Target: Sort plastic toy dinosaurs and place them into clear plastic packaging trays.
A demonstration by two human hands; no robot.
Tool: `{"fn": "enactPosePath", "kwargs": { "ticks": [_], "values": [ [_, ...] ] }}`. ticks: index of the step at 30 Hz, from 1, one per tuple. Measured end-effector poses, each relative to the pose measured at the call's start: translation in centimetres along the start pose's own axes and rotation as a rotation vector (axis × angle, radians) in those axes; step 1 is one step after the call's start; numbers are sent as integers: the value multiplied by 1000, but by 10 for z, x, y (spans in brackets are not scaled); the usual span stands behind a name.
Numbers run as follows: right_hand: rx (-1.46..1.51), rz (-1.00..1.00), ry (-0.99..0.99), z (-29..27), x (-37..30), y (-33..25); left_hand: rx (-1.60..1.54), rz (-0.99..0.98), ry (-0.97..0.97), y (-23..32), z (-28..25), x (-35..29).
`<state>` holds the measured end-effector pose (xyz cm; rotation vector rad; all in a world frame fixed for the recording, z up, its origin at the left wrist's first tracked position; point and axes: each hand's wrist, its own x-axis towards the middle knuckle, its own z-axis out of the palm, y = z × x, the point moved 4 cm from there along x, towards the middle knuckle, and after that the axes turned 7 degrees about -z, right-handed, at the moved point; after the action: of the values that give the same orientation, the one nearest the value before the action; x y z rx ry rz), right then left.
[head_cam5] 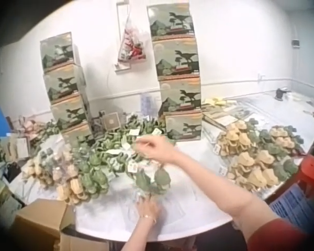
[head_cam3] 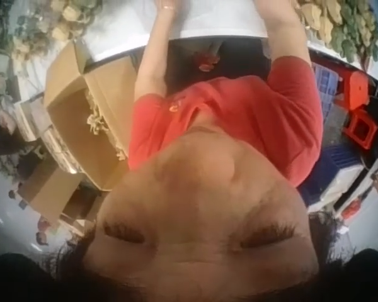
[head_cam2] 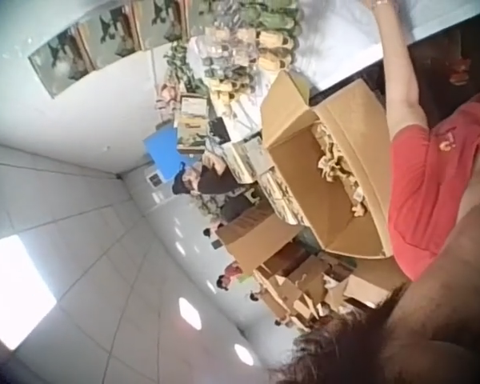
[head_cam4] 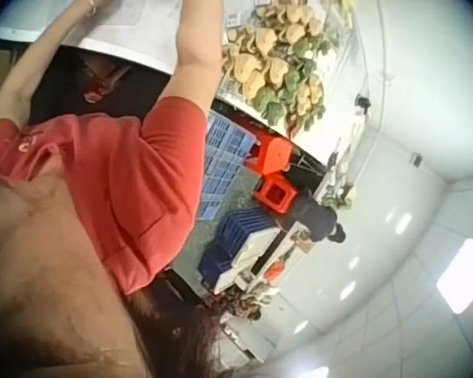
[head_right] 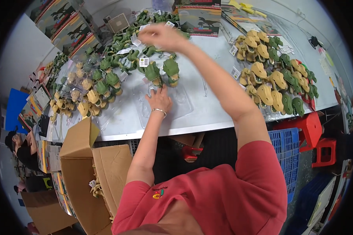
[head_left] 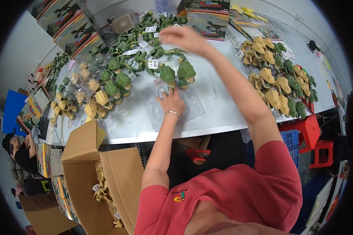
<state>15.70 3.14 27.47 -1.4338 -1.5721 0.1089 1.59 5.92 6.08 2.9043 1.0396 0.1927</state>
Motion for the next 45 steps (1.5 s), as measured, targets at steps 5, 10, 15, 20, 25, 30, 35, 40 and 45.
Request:
{"fn": "enactPosePath", "kwargs": {
  "ticks": [5,10,15,20,25,30,35,40,45],
  "values": [
    [-512,203,206,-41,-10,165,-110,32,6,7,-1,-2],
    [-634,281,-239,61,-29,252,-102,47,15,1,4,-6],
    [-701,591,-164,61,-55,247,-98,40,33,-3,3,-6],
    [-626,927,15,2,-124,237,-131,27,-54,-1,4,1],
    [198,967,558,-19,-198,206,-145,53,104,2,10,2],
    [1029,667,711,16,-234,113,-104,120,286,-11,-4,-17],
    [1141,430,654,19,-256,45,-565,151,186,-9,-27,-59],
    [752,592,579,62,-262,9,-1785,-264,-578,45,-55,-116],
    [808,616,157,83,-290,-31,-2244,-425,-672,6,-24,-147]
  ]
}}
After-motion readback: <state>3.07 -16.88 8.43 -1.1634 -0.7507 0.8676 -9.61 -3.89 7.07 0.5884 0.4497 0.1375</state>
